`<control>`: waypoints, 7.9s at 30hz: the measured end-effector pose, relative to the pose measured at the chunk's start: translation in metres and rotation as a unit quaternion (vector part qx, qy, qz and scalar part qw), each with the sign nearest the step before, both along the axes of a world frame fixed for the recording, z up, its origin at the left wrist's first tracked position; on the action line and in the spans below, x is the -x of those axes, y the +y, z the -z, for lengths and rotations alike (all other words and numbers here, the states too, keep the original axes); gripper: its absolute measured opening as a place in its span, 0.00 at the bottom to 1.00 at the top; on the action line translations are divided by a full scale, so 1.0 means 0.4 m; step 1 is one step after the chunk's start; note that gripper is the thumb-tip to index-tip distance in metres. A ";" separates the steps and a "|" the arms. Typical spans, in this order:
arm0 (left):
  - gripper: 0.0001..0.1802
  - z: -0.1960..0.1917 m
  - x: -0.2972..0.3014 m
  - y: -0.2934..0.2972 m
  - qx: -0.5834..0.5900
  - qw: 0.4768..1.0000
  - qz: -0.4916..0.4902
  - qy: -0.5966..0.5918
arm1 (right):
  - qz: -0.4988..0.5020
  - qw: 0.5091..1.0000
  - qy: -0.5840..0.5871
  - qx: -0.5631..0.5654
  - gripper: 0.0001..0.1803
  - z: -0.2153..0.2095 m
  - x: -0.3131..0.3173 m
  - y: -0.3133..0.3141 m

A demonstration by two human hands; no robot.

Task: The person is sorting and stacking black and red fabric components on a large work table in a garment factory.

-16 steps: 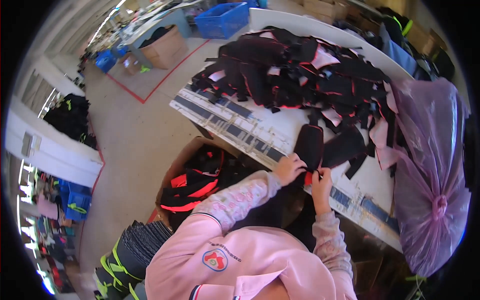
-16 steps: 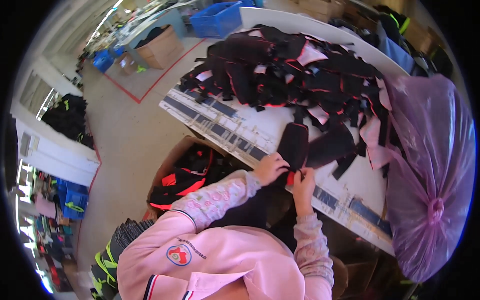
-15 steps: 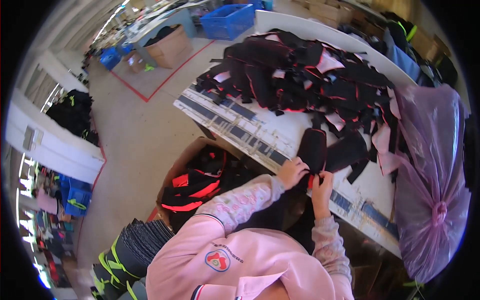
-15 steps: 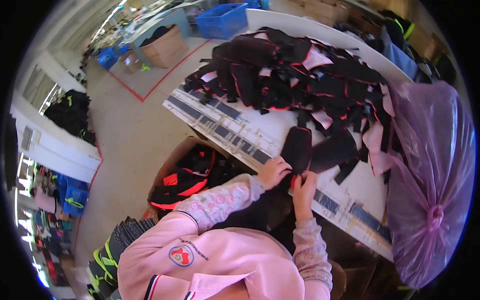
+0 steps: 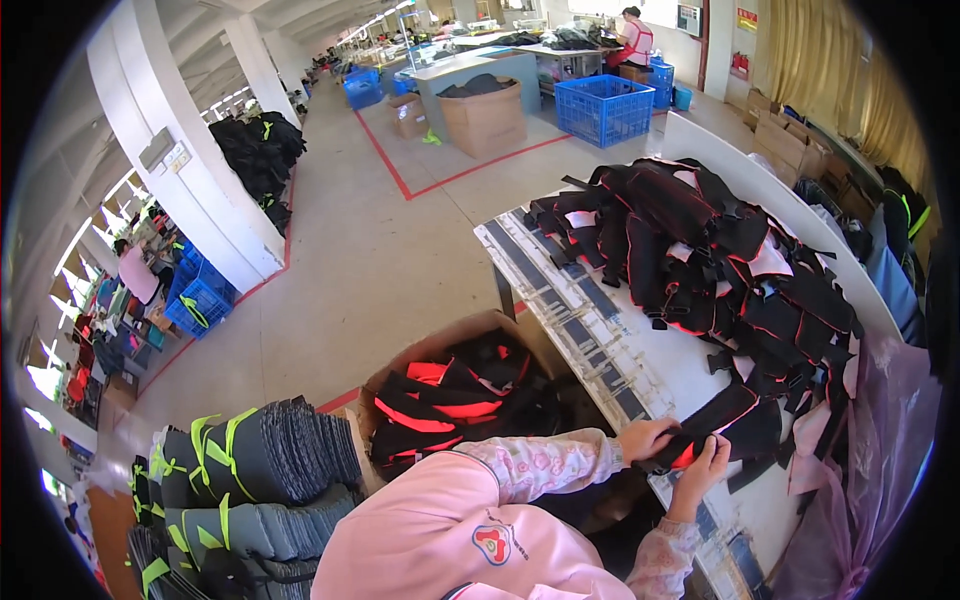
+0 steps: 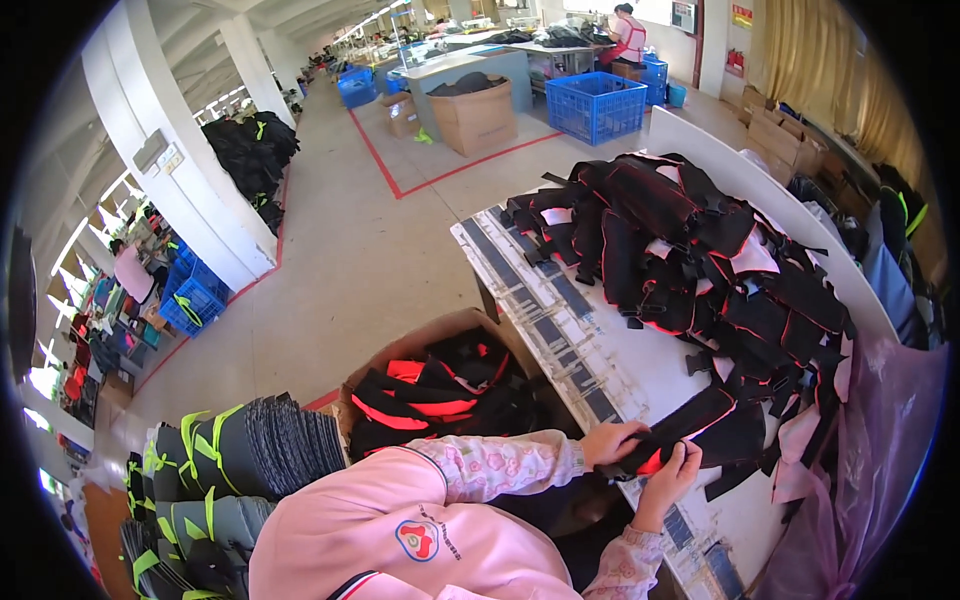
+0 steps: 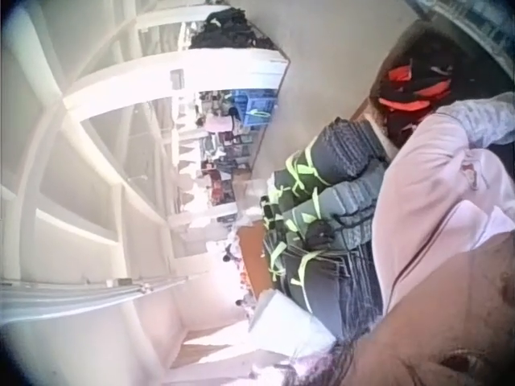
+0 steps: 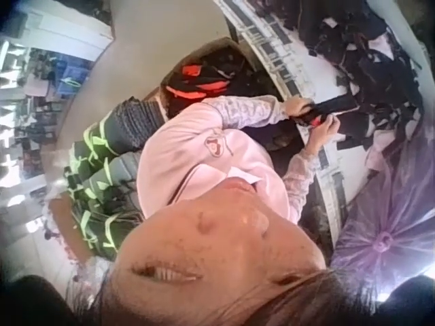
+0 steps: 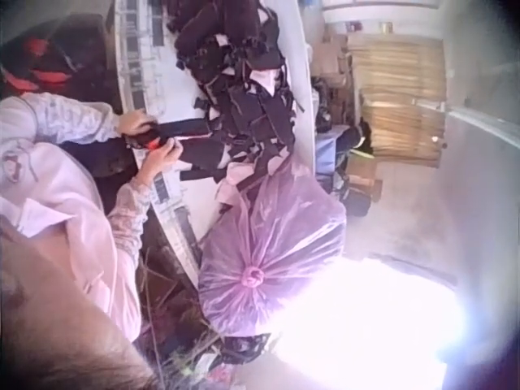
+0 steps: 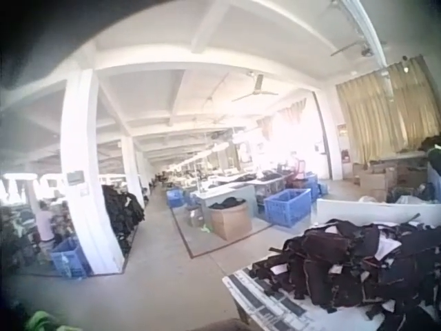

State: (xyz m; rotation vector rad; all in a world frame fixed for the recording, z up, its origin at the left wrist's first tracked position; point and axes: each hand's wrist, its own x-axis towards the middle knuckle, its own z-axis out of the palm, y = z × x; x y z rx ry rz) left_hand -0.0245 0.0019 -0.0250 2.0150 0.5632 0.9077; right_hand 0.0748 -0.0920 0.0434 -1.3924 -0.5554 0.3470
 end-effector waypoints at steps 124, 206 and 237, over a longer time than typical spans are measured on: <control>0.20 -0.217 0.119 0.004 0.024 0.985 0.160 0.052 | -0.017 0.974 0.186 0.125 0.11 0.096 -0.234 -0.157; 0.18 -0.289 0.114 0.007 0.646 0.644 0.359 -0.196 | -0.138 0.933 0.282 -0.175 0.10 -0.207 0.065 -0.108; 0.10 -0.213 0.113 0.086 0.425 0.890 0.105 -0.126 | -0.186 0.947 -0.194 0.177 0.38 -0.108 0.155 -0.046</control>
